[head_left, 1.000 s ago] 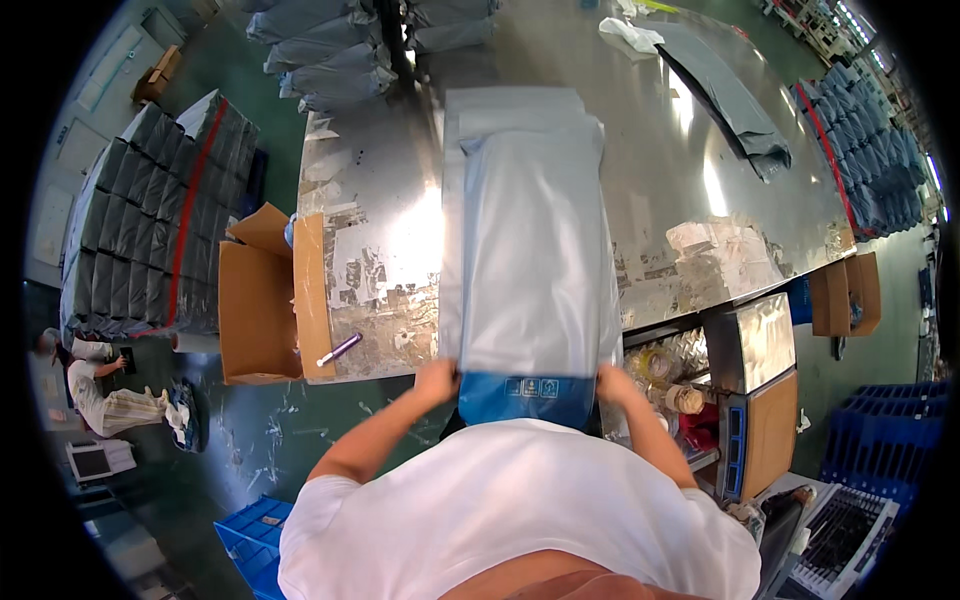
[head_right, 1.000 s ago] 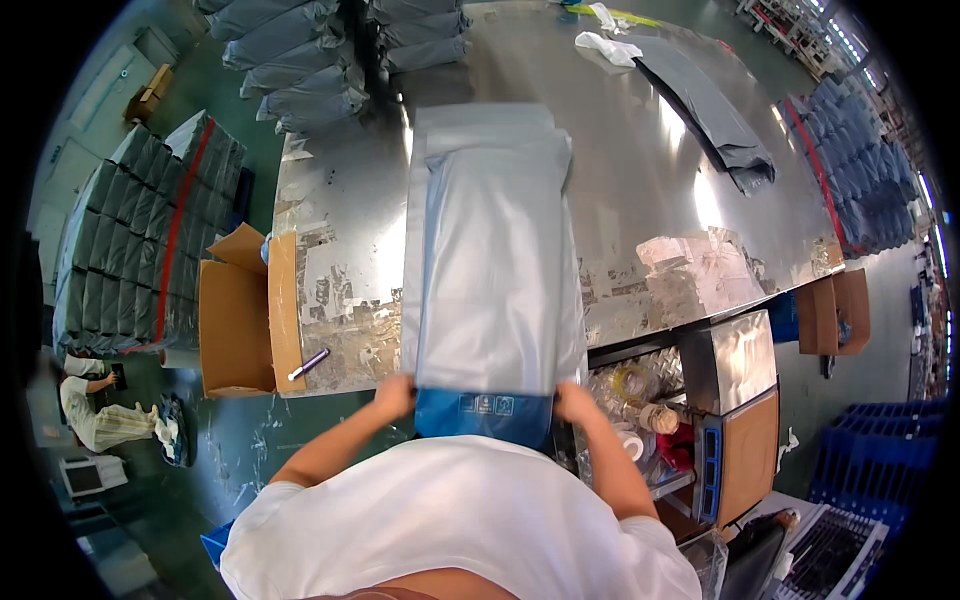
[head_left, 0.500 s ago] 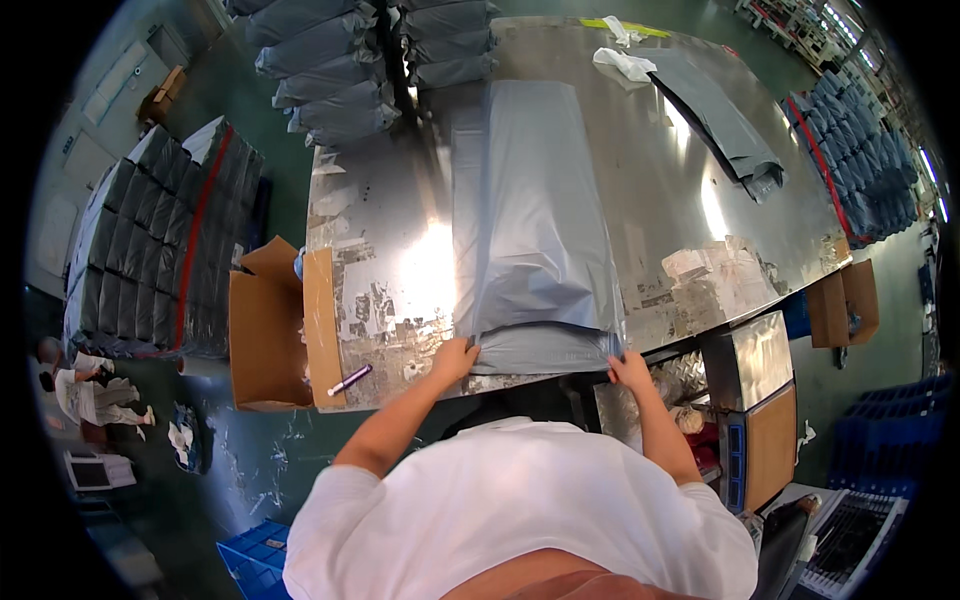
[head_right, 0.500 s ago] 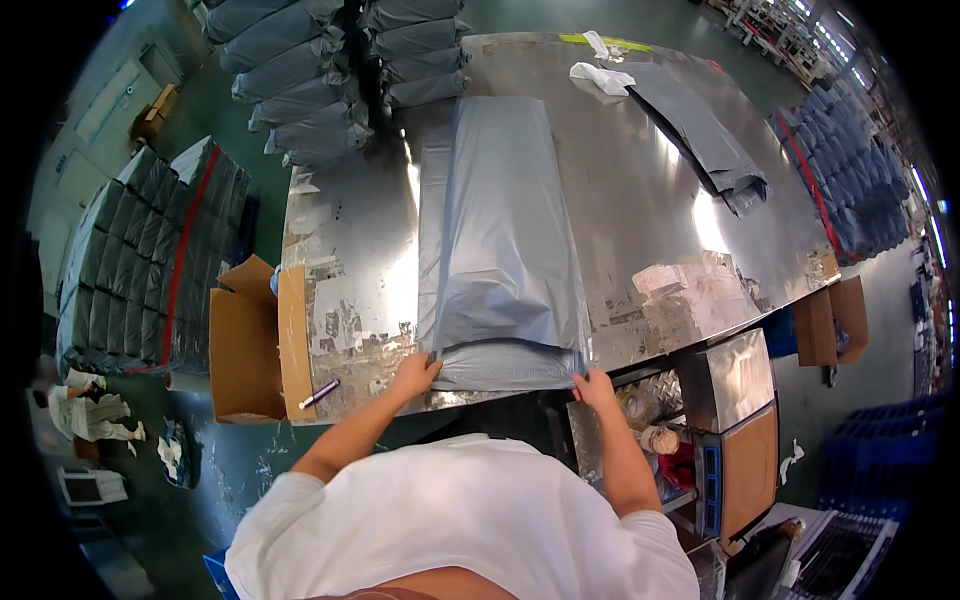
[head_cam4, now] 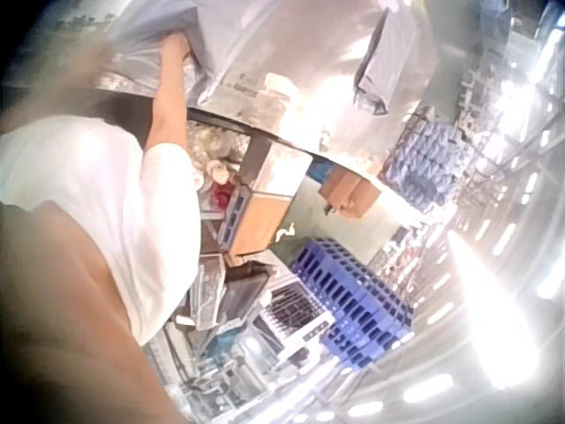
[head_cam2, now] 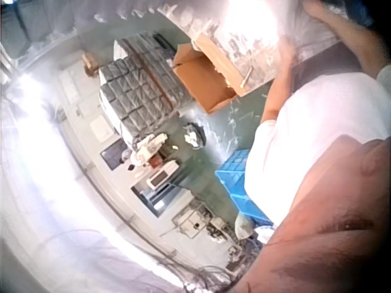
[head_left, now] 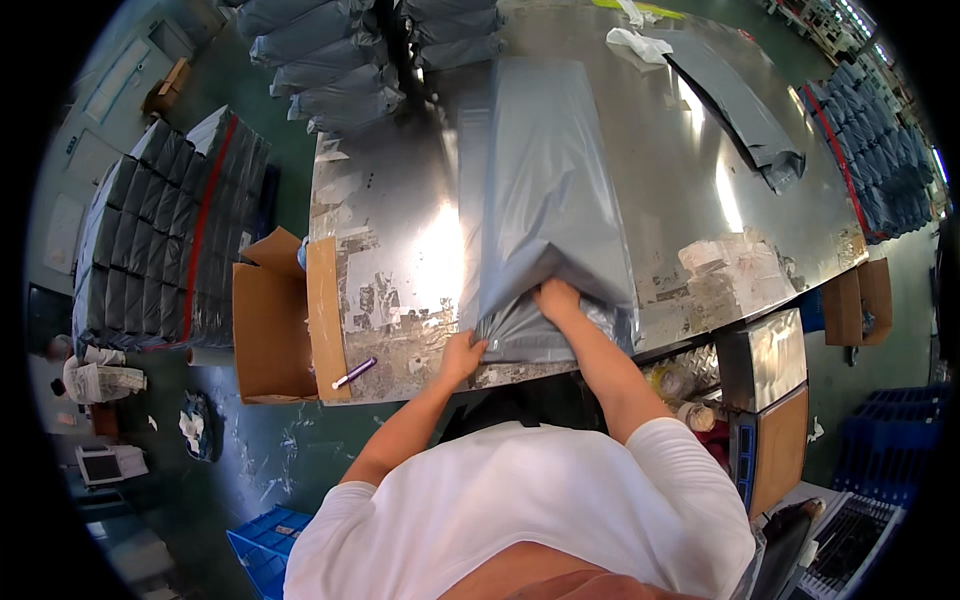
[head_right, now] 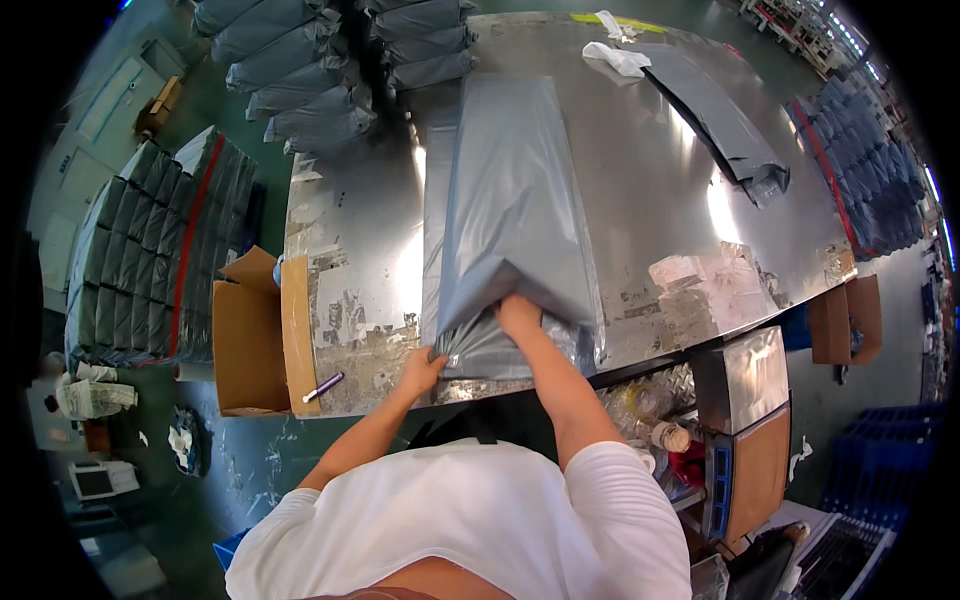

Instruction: The person places items into blue poly mailers, folds the top flaps, seals them, and stacks the finished packages on a metal table. The process is repeated continuously with multiple packages.

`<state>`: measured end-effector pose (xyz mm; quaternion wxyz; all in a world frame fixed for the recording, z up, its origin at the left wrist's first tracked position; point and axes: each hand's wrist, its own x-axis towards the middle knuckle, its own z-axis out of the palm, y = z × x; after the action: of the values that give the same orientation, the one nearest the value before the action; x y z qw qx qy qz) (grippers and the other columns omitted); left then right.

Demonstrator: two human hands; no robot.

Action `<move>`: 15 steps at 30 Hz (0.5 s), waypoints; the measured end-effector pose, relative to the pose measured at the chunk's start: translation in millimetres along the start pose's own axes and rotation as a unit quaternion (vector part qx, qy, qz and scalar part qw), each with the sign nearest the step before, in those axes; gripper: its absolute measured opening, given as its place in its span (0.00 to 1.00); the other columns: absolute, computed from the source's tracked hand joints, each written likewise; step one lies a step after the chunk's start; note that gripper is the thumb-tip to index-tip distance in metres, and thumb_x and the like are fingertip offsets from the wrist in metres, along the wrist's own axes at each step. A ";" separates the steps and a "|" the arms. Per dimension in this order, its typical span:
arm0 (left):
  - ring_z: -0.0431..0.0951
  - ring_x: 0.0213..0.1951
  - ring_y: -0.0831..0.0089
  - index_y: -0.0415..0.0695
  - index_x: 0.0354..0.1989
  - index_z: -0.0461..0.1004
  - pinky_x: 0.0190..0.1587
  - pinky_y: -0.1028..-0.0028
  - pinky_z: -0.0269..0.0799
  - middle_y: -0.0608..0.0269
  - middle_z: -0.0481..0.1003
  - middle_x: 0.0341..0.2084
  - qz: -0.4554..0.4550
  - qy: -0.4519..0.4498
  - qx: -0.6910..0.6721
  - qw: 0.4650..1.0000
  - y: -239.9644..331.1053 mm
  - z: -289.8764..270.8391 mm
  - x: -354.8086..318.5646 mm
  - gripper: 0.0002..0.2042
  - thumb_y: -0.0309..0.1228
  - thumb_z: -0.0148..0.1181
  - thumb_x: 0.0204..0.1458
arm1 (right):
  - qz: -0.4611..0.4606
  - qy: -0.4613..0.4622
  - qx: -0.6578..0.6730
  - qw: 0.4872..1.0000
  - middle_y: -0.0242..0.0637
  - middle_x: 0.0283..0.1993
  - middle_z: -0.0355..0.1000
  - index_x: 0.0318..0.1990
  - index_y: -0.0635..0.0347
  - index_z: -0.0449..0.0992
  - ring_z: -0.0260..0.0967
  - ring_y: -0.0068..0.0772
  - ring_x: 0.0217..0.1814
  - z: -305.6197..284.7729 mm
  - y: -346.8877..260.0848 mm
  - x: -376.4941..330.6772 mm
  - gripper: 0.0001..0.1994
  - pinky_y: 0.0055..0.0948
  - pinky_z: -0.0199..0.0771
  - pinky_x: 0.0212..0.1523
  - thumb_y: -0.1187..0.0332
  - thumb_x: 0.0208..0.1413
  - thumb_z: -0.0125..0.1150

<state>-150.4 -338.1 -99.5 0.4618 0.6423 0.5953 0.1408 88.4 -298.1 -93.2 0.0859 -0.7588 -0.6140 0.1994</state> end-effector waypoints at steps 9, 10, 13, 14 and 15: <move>0.74 0.19 0.76 0.40 0.19 0.68 0.19 0.81 0.66 0.62 0.73 0.18 -0.123 -0.034 -0.267 0.955 6.8 -4.3 11.8 0.10 0.29 0.63 0.43 | -0.023 0.124 0.060 0.990 0.48 0.31 0.69 0.30 0.63 0.71 0.67 0.49 0.36 1.0 65.7 -59.3 0.12 0.42 0.66 0.37 0.63 0.42 0.58; 0.74 0.20 0.75 0.41 0.16 0.66 0.18 0.82 0.66 0.61 0.72 0.18 -0.123 -0.044 -0.297 0.946 3.8 -3.7 11.2 0.11 0.28 0.63 0.43 | -0.043 0.154 0.059 0.985 0.46 0.30 0.68 0.28 0.62 0.69 0.66 0.48 0.34 8.3 67.6 -82.1 0.10 0.41 0.65 0.35 0.65 0.42 0.58; 0.74 0.23 0.78 0.37 0.27 0.72 0.22 0.83 0.68 0.62 0.74 0.21 -0.121 -0.076 -0.334 0.932 8.8 -7.3 1.4 0.05 0.26 0.59 0.46 | -0.080 0.171 0.123 0.974 0.42 0.27 0.66 0.27 0.62 0.67 0.65 0.43 0.30 -4.5 45.6 -126.4 0.07 0.36 0.65 0.31 0.70 0.43 0.58; 0.75 0.24 0.77 0.37 0.28 0.72 0.24 0.83 0.69 0.62 0.74 0.22 -0.118 -0.088 -0.342 0.928 11.1 -9.9 -5.0 0.04 0.25 0.58 0.47 | -0.073 0.128 0.186 0.971 0.42 0.28 0.66 0.28 0.62 0.68 0.66 0.41 0.31 -7.3 22.3 -128.3 0.06 0.34 0.66 0.32 0.72 0.43 0.58; 0.75 0.24 0.77 0.37 0.28 0.72 0.25 0.83 0.70 0.61 0.74 0.22 -0.111 -0.100 -0.350 0.925 14.7 -12.6 -7.9 0.04 0.24 0.56 0.48 | -0.085 0.126 0.254 0.955 0.41 0.28 0.66 0.29 0.62 0.69 0.66 0.41 0.33 -4.9 -0.5 -124.9 0.07 0.33 0.66 0.33 0.71 0.43 0.59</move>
<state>-152.3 -337.8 -78.7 0.7268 0.3803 0.5266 0.2232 69.2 -418.0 -63.9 0.3687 -0.6762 -0.5894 0.2437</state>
